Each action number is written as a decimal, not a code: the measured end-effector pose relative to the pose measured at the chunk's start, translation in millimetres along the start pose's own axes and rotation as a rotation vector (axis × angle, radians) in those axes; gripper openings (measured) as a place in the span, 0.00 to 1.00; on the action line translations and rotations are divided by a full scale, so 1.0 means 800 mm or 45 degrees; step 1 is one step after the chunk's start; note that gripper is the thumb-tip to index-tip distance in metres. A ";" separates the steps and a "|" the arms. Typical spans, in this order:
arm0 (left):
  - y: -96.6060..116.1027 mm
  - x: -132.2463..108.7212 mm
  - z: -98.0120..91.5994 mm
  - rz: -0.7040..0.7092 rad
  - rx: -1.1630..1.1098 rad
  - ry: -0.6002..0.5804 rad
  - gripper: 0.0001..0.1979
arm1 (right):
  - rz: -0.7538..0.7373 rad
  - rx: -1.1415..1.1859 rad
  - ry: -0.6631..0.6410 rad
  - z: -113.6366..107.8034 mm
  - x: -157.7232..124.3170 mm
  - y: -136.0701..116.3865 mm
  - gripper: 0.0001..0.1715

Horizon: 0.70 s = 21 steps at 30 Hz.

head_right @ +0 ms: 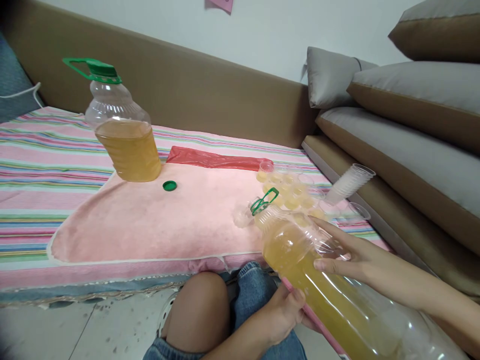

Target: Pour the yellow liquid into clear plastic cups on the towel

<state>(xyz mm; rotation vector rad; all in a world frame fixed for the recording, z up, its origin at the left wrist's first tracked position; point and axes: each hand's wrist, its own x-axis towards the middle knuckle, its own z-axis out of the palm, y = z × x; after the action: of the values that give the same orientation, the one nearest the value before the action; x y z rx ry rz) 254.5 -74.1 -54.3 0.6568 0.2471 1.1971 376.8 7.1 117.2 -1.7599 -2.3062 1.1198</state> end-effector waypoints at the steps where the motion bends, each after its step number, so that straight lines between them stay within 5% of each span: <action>1: 0.001 0.000 0.000 0.000 -0.002 -0.004 0.47 | -0.001 -0.002 -0.001 0.000 0.000 0.000 0.52; 21: -0.001 0.000 -0.001 0.022 0.021 -0.013 0.49 | 0.021 -0.013 0.014 0.003 0.001 -0.003 0.54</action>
<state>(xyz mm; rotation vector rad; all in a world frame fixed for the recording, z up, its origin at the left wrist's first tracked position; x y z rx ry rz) 254.8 -74.0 -55.4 0.6803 0.2437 1.2089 373.5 6.2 116.3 -1.7872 -2.2998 1.1001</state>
